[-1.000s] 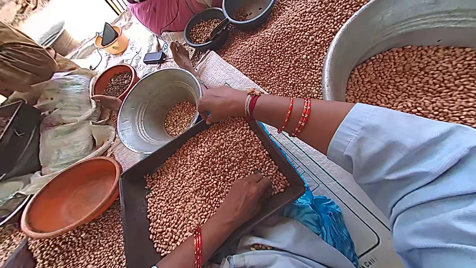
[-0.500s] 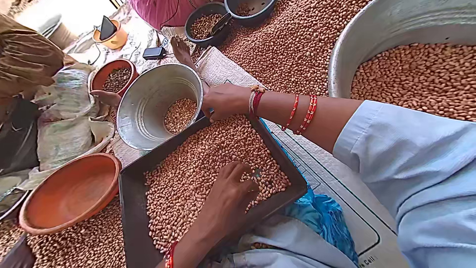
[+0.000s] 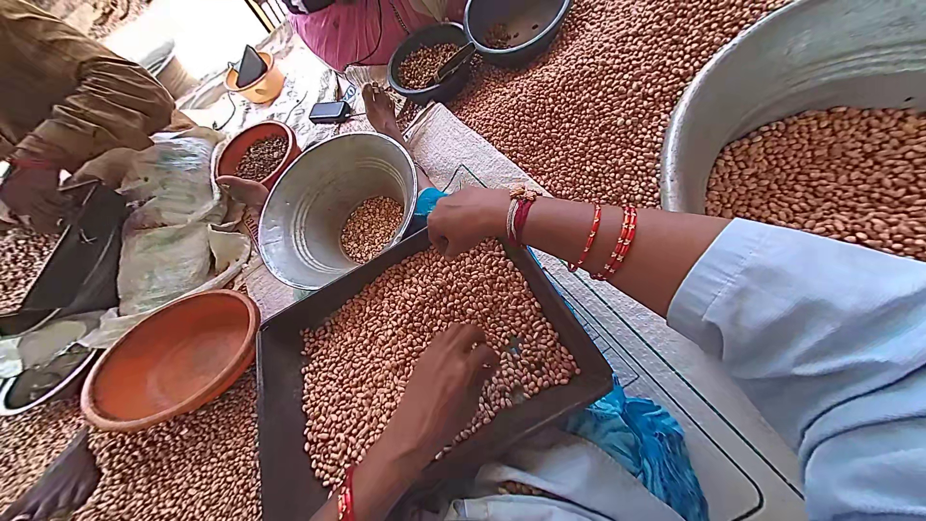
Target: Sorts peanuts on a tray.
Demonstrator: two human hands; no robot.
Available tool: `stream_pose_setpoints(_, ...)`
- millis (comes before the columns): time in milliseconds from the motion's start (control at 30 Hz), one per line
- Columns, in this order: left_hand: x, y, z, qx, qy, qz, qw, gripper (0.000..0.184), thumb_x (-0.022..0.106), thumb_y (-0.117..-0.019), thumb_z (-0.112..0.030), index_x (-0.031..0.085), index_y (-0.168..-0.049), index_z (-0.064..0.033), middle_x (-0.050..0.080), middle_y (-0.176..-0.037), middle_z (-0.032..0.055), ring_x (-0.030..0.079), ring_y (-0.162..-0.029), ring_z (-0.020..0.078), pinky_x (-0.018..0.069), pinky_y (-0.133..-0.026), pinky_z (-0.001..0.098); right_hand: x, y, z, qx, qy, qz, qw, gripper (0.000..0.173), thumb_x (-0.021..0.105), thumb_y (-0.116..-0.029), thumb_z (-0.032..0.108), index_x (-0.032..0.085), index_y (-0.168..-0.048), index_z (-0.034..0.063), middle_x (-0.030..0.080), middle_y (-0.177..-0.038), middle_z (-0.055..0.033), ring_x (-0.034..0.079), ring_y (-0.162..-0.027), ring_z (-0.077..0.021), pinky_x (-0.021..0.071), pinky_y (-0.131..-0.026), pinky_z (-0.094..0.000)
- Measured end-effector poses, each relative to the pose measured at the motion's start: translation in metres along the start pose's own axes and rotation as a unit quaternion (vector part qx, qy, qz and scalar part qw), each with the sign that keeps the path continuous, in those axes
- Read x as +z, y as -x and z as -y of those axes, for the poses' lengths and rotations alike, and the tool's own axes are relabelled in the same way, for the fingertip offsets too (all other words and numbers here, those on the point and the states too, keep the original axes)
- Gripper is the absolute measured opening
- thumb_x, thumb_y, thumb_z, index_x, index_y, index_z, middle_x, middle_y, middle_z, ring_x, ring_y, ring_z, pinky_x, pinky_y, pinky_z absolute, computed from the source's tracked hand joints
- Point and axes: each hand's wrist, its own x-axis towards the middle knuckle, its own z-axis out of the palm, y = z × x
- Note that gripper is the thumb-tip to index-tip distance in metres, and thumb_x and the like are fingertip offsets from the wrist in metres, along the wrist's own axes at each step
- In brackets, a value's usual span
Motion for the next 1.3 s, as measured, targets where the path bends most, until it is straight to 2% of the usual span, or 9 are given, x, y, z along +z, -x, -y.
stream_pose_setpoints(133,-0.054,0.009,0.038,-0.209,-0.106,-0.151,0.960,0.034,0.058,-0.0991,-0.018,0.064,-0.129,-0.0016,0.067,-0.113,0.0200,0.070,-0.089,0.0325,0.0585,-0.074,0.0475,0.002,0.000,0.000,-0.003,0.014,0.006,1.000,0.014,0.070,-0.0962,0.020,0.075,-0.102,0.0077,0.069,-0.098,-0.0131,0.066,-0.096,-0.0334,0.0513,-0.075,-0.0570)
stream_pose_setpoints(233,-0.055,0.017,0.034,-0.322,-0.117,0.017,0.939,0.036,0.051,-0.1063,-0.018,0.059,-0.137,-0.0004,0.068,-0.117,0.0241,0.071,-0.097,0.0414,0.0559,-0.082,0.0594,0.001,-0.001,0.003,0.003,0.026,0.005,1.000,0.015,0.069,-0.0968,0.016,0.075,-0.107,0.0053,0.070,-0.103,-0.0153,0.066,-0.101,-0.0351,0.0518,-0.079,-0.0573)
stream_pose_setpoints(300,-0.038,0.007,0.010,-0.382,-0.114,0.180,0.900,0.046,0.049,-0.1082,-0.021,0.046,-0.150,-0.0008,0.061,-0.132,0.0255,0.067,-0.110,0.0430,0.0543,-0.091,0.0570,0.003,-0.001,0.005,0.007,0.031,-0.005,0.999,0.015,0.066,-0.0977,0.013,0.074,-0.106,0.0028,0.069,-0.104,-0.0170,0.066,-0.101,-0.0366,0.0514,-0.079,-0.0568)
stream_pose_setpoints(433,-0.005,0.003,-0.030,-0.278,0.034,0.212,0.936,0.059,0.052,-0.1047,-0.020,0.035,-0.160,-0.0116,0.055,-0.136,0.0231,0.068,-0.103,0.0357,0.0579,-0.086,0.0479,0.014,-0.007,0.006,0.016,0.031,-0.019,0.999,0.012,0.066,-0.0964,0.010,0.071,-0.097,-0.0002,0.068,-0.099,-0.0182,0.066,-0.097,-0.0378,0.0517,-0.075,-0.0572)
stream_pose_setpoints(533,-0.016,0.000,-0.026,-0.210,0.126,0.105,0.964,0.050,0.055,-0.1040,-0.022,0.048,-0.153,-0.0150,0.056,-0.141,0.0167,0.070,-0.099,0.0242,0.0601,-0.081,0.0394,0.026,-0.013,0.008,0.024,0.023,-0.031,0.999,0.013,0.068,-0.0944,0.011,0.068,-0.094,-0.0021,0.067,-0.097,-0.0195,0.067,-0.095,-0.0391,0.0519,-0.073,-0.0578)
stream_pose_setpoints(667,-0.038,-0.001,0.010,-0.196,-0.018,-0.092,0.976,0.035,0.063,-0.0976,-0.014,0.067,-0.131,-0.0074,0.066,-0.121,0.0169,0.071,-0.085,0.0247,0.0603,-0.070,0.0397,0.038,-0.019,0.012,0.017,0.019,-0.042,0.999,0.012,0.071,-0.0908,0.006,0.066,-0.097,-0.0036,0.067,-0.096,-0.0199,0.067,-0.094,-0.0392,0.0510,-0.073,-0.0561)
stream_pose_setpoints(867,-0.016,0.010,0.022,-0.160,-0.032,-0.046,0.986,0.012,0.067,-0.0928,-0.011,0.078,-0.098,-0.0102,0.072,-0.096,0.0101,0.072,-0.080,0.0234,0.0607,-0.069,0.0402,0.039,-0.022,0.015,0.011,0.025,-0.031,0.999,0.008,0.064,-0.0946,0.005,0.066,-0.096,-0.0034,0.067,-0.095,-0.0198,0.067,-0.094,-0.0391,0.0508,-0.073,-0.0553)
stream_pose_setpoints(1200,0.018,0.004,0.029,-0.088,-0.109,-0.033,0.990,0.011,0.066,-0.0926,-0.012,0.077,-0.093,-0.0106,0.071,-0.094,0.0116,0.072,-0.090,0.0316,0.0604,-0.068,0.0432,0.009,-0.023,0.002,-0.033,-0.139,-0.198,0.970,0.013,0.072,-0.0868,0.021,0.066,-0.086,0.0098,0.061,-0.079,-0.0050,0.060,-0.080,-0.0232,0.0456,-0.070,-0.0481)
stream_pose_setpoints(1300,0.008,0.006,0.035,-0.141,0.013,-0.040,0.989,0.015,0.064,-0.0908,-0.010,0.075,-0.099,-0.0034,0.074,-0.096,0.0117,0.073,-0.089,0.0265,0.0607,-0.076,0.0422,0.000,-0.016,0.001,-0.013,-0.194,-0.195,0.961,0.009,0.072,-0.0885,0.016,0.067,-0.093,0.0101,0.063,-0.084,-0.0037,0.060,-0.081,-0.0202,0.0451,-0.074,-0.0469)
